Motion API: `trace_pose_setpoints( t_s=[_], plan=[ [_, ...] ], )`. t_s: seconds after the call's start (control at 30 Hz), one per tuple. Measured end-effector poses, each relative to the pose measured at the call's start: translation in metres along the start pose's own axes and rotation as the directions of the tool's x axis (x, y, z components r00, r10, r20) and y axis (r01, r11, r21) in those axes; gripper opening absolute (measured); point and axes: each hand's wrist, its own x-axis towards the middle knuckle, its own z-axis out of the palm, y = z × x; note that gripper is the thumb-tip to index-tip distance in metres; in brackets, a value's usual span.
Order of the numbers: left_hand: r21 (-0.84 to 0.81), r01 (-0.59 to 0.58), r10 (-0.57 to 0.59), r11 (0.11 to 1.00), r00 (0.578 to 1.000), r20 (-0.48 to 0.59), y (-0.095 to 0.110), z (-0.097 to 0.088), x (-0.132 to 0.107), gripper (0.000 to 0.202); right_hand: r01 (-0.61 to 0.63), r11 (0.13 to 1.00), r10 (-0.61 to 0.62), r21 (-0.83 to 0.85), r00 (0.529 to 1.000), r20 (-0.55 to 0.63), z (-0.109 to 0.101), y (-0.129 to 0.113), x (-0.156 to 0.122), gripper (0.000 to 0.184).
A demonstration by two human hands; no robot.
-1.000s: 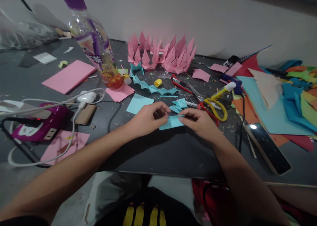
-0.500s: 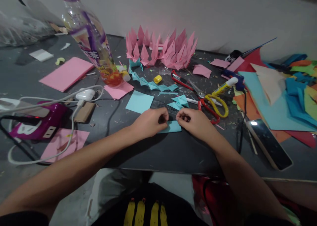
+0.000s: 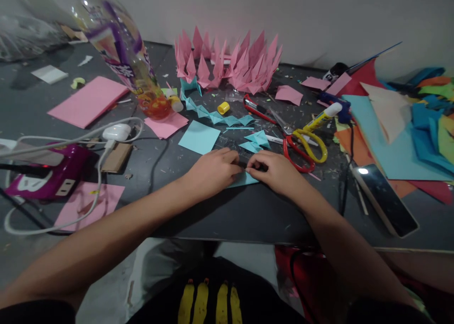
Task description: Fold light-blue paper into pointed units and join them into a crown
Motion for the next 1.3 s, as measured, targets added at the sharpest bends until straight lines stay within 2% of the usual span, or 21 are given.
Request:
trace_pose_setpoints(
  t_s=[0.13, 0.27, 0.37, 0.5, 0.63, 0.77, 0.9, 1.03, 1.2, 1.3],
  plan=[
    [0.035, -0.131, 0.13, 0.991, 0.991, 0.043, -0.016, -0.002, 0.001, 0.025, 0.023, 0.999, -0.023, -0.029, 1.0, 0.002, 0.0, -0.001, 0.0, 0.006],
    [-0.065, -0.148, 0.151, 0.987, 0.987, 0.053, -0.031, -0.001, 0.001, 0.027, 0.072, 0.989, -0.074, -0.132, 0.997, -0.011, 0.0, -0.003, -0.003, 0.011],
    [-0.112, -0.114, 0.125, 0.987, 0.987, 0.098, -0.033, -0.004, 0.002, 0.033, 0.133, 0.954, -0.14, -0.268, 0.99, -0.006, 0.0, -0.008, -0.008, 0.019],
    [-0.137, -0.043, 0.066, 0.99, 0.984, 0.167, -0.03, -0.009, 0.003, 0.032, 0.291, 0.873, -0.261, -0.392, 0.957, 0.131, -0.001, -0.025, -0.019, 0.029],
    [-0.136, -0.023, 0.048, 0.99, 0.982, 0.181, -0.03, -0.01, 0.003, 0.033, 0.357, 0.811, -0.269, -0.463, 0.931, 0.246, 0.005, -0.043, -0.027, 0.035],
    [-0.146, -0.044, 0.069, 0.988, 0.983, 0.168, -0.032, -0.008, 0.002, 0.035, 0.286, 0.801, -0.195, -0.525, 0.955, 0.221, 0.007, -0.04, -0.033, 0.036],
    [-0.173, -0.036, 0.069, 0.984, 0.98, 0.189, -0.032, -0.009, 0.001, 0.041, 0.171, 0.815, -0.123, -0.553, 0.985, 0.124, -0.002, -0.02, -0.042, 0.031],
    [-0.196, -0.028, 0.07, 0.98, 0.975, 0.211, -0.035, -0.011, 0.0, 0.045, 0.089, 0.829, -0.05, -0.552, 0.995, 0.085, -0.009, -0.005, -0.052, 0.029],
    [-0.23, -0.061, 0.106, 0.971, 0.977, 0.187, -0.032, -0.011, -0.001, 0.054, 0.049, 0.86, 0.023, -0.508, 0.991, 0.134, -0.011, -0.008, -0.052, 0.03],
    [-0.232, 0.036, -0.014, 0.972, 0.995, 0.096, -0.023, -0.007, 0.0, 0.065, 0.082, 0.922, -0.001, -0.378, 0.978, 0.209, -0.02, -0.009, -0.043, 0.03]
  ],
)
